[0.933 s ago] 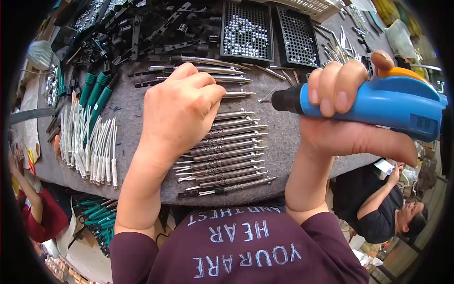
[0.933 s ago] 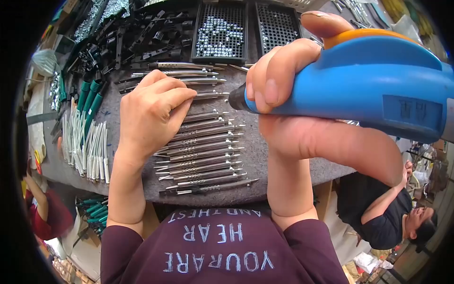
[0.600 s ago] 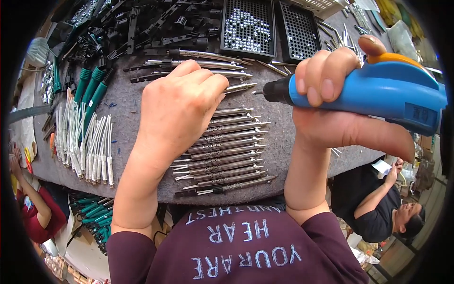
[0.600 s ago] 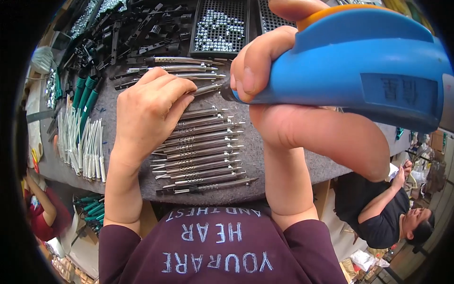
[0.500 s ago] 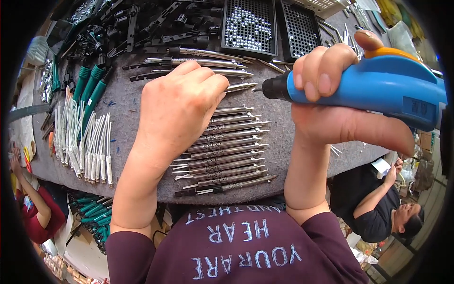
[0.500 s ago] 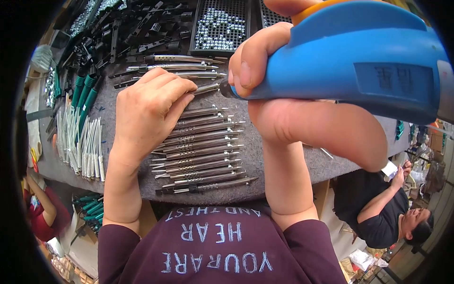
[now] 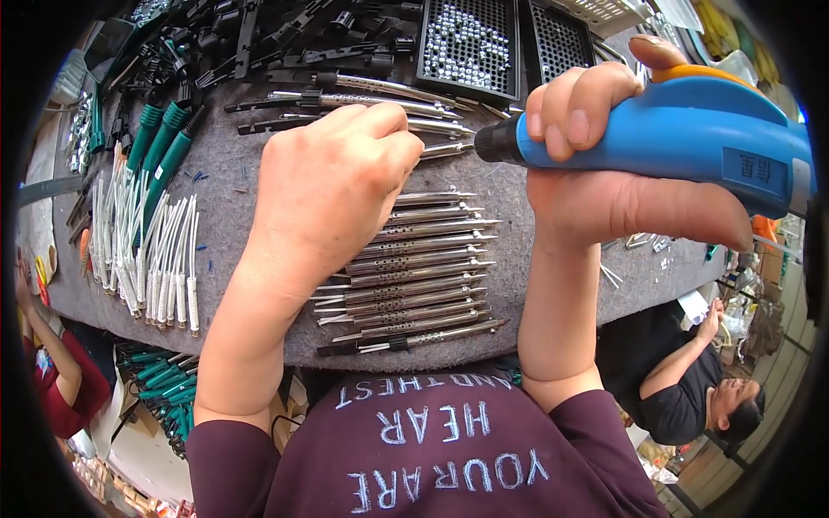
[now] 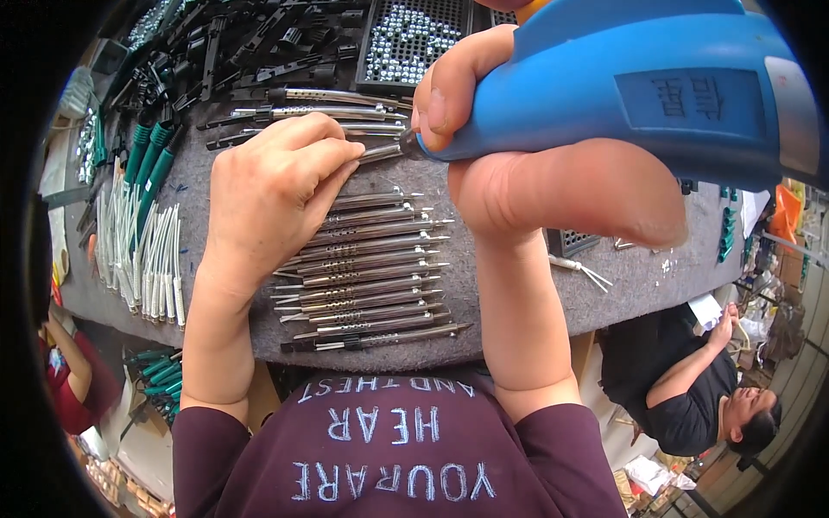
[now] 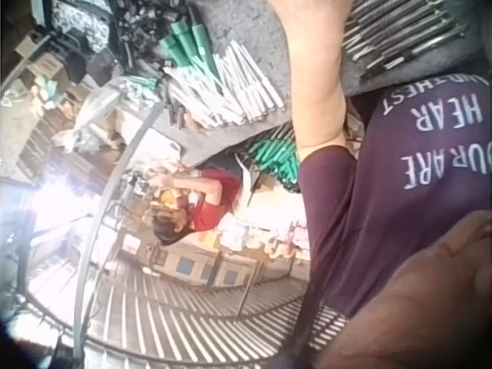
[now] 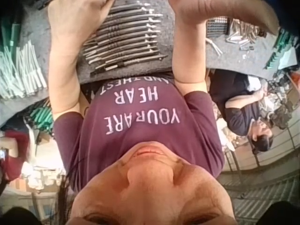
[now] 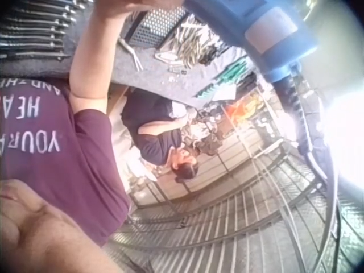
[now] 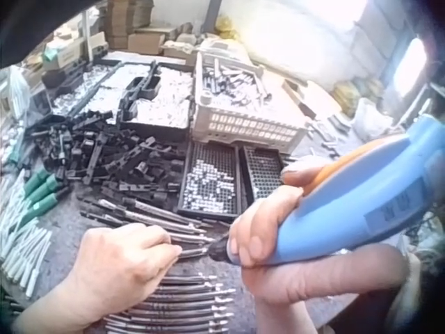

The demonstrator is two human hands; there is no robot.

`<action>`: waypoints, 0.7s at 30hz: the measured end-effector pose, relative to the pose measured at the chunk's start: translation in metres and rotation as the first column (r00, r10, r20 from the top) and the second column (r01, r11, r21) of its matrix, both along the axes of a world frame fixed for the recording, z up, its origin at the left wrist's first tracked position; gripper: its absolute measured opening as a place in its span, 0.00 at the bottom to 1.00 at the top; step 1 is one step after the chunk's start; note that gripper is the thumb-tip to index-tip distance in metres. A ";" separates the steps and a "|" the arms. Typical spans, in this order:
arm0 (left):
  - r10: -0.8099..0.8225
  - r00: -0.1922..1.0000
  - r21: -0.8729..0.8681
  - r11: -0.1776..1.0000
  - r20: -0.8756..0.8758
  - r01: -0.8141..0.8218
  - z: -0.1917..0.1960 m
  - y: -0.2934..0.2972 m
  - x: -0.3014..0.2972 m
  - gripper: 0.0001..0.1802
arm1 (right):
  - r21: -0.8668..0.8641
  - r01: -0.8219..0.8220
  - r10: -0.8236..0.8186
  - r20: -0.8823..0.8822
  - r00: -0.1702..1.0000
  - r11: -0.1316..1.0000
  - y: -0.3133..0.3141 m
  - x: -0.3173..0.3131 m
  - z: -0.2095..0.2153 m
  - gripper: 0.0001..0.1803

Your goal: Assembling metal pins and plastic components into a larger hardware unit on a workbench.

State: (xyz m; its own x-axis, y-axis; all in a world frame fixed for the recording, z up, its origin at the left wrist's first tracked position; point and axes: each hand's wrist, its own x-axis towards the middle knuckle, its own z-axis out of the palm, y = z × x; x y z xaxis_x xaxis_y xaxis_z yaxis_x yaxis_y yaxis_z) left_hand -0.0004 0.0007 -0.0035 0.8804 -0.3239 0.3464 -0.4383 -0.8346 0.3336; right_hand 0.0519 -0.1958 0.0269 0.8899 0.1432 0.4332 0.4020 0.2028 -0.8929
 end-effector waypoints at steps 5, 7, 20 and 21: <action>0.003 0.998 -0.032 0.999 0.063 -0.001 -0.006 -0.001 0.001 0.05 | -0.058 0.075 -0.077 -0.030 0.997 0.996 0.008 0.001 -0.001 0.76; 0.000 0.999 -0.054 0.999 0.053 0.003 -0.006 -0.002 0.002 0.05 | -0.082 0.105 -0.109 -0.039 0.993 0.991 0.010 0.001 -0.001 0.76; -0.014 0.998 -0.096 0.995 -0.054 0.009 -0.008 0.002 0.005 0.05 | 0.025 -0.313 0.292 0.291 0.911 0.950 0.000 0.034 -0.015 0.68; -0.017 0.998 -0.086 0.996 -0.065 0.011 -0.008 0.003 0.005 0.05 | 0.044 -0.300 0.275 0.293 0.916 0.953 0.004 0.033 -0.017 0.67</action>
State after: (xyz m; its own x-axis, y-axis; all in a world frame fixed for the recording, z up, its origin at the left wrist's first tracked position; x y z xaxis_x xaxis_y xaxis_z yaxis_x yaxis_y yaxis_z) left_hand 0.0042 0.0038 -0.0118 0.8978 -0.3081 0.3147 -0.4246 -0.7955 0.4323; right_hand 0.0850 -0.1919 0.0095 0.6559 0.3259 0.6809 0.5459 0.4183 -0.7260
